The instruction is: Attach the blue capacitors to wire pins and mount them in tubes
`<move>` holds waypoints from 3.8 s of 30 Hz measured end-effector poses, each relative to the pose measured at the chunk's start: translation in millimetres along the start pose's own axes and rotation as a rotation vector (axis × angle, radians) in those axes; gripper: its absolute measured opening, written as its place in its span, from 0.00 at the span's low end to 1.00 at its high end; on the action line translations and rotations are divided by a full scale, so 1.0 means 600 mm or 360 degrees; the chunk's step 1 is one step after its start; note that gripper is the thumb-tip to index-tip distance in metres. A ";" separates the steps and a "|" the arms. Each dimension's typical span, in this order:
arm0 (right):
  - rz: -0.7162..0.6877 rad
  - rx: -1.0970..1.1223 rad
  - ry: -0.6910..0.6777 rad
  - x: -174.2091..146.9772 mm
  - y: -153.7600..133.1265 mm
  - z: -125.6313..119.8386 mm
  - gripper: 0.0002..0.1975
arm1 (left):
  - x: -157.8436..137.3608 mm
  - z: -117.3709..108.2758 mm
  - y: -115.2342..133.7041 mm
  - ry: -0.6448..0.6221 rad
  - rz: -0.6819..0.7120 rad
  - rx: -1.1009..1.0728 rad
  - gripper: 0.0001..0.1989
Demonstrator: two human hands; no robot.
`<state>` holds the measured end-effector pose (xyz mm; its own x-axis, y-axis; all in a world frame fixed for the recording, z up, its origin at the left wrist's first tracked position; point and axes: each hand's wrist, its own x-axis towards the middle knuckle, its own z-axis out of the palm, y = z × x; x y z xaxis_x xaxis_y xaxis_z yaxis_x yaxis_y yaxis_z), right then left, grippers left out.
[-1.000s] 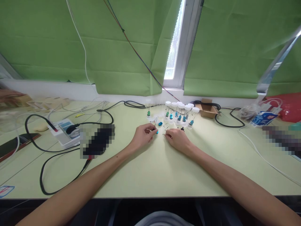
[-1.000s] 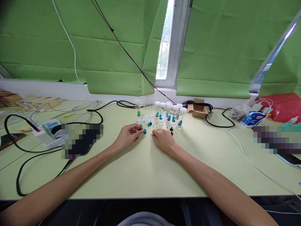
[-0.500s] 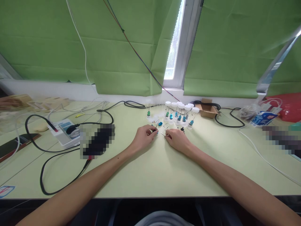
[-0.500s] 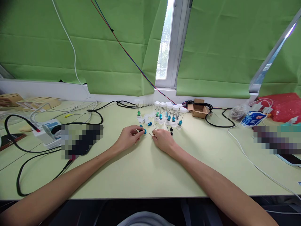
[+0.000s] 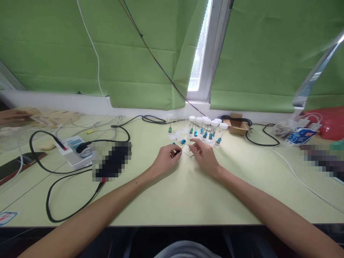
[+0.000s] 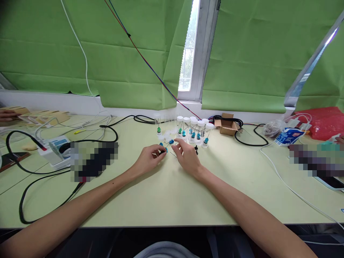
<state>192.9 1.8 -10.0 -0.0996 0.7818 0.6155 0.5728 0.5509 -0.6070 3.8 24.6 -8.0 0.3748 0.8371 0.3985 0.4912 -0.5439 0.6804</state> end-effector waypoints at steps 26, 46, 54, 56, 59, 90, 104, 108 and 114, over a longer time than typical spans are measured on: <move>-0.0144 0.0309 0.0051 -0.009 -0.015 0.004 0.09 | -0.010 0.008 0.010 -0.0196 0.0217 -0.0009 0.11; -0.0148 0.0098 0.0146 0.002 -0.011 -0.005 0.09 | -0.009 0.008 0.004 -0.0218 0.0180 0.0155 0.12; -0.0129 -0.0075 0.0111 0.025 0.001 -0.021 0.11 | -0.010 0.011 0.002 -0.0159 0.0222 0.0212 0.11; -0.0103 -0.0145 0.0104 0.033 0.002 -0.026 0.12 | -0.012 0.012 0.003 -0.0170 0.0235 0.0212 0.11; -0.0062 -0.0209 0.0078 0.047 0.002 -0.031 0.12 | -0.013 0.013 0.002 -0.0194 0.0239 0.0213 0.11; 0.0147 -0.0449 -0.0138 0.151 0.062 0.032 0.14 | -0.017 0.009 0.016 -0.0285 0.0294 0.0178 0.12; 0.0253 -0.0374 -0.0220 0.141 0.063 0.029 0.11 | -0.018 0.011 0.013 -0.0283 0.0294 0.0160 0.11; 0.0133 -0.0493 -0.0114 0.125 0.059 0.022 0.14 | -0.018 0.010 0.014 -0.0283 0.0285 0.0174 0.12; -0.0058 -0.0739 -0.0257 0.071 0.044 0.010 0.08 | -0.017 0.009 0.014 -0.0215 0.0269 0.0243 0.16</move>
<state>198.6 51.5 -2.6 -0.2305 0.8199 0.5240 0.8651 0.4193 -0.2754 8.5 11.4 -9.7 0.5581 0.7235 0.4062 0.5216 -0.6867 0.5064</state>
